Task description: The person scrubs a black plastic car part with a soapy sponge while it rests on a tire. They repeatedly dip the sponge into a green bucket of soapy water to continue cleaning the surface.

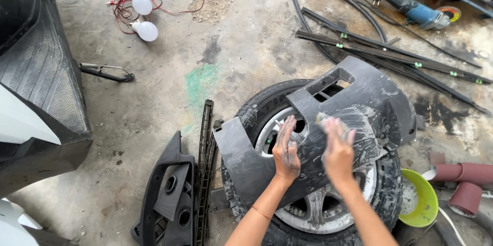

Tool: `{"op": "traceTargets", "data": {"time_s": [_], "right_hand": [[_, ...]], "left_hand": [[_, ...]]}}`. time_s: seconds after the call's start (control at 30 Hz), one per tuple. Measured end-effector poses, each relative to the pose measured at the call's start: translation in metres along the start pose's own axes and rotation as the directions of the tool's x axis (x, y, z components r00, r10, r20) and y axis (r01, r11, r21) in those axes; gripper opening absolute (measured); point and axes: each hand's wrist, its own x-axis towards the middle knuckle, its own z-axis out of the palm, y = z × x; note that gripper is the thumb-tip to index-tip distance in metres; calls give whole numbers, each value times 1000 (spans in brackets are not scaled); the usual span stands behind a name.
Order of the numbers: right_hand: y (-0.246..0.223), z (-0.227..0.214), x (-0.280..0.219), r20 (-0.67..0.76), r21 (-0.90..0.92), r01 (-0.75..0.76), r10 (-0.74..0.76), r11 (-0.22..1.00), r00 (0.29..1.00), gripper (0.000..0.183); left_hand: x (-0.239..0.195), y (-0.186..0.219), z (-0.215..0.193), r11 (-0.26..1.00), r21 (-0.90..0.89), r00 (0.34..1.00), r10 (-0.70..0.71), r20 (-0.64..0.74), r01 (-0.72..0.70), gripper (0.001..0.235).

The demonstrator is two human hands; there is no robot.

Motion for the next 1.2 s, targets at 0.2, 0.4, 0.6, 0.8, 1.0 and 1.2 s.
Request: {"op": "traceTargets", "data": {"time_s": [0.2,0.4,0.6,0.8,1.0,1.2], "right_hand": [[62,7,-3,-7,-100,27,-28,995,1000,48],[39,-13,-18,17,-219,127,-127,967,992,57],[77,-14,3,-130,47,-300,304,953,944,44],[6,-33,-27,107,-42,-242,245,969,964,86],[-17,-41,-18,-55,67,-386,390,920,919,49],[55,-21,-42,-235,-8,-257,248,966,940,62]], "left_hand": [[0,8,7,937,324,941,16,339,-132,58],[-6,1,30,869,459,891,-51,452,-183,61],[-2,4,40,768,584,782,-183,595,-264,55],[5,-16,36,740,493,655,-94,749,-458,60],[12,-13,28,704,501,630,-97,771,-504,60],[10,-5,17,722,447,614,-40,789,-528,58]]}}
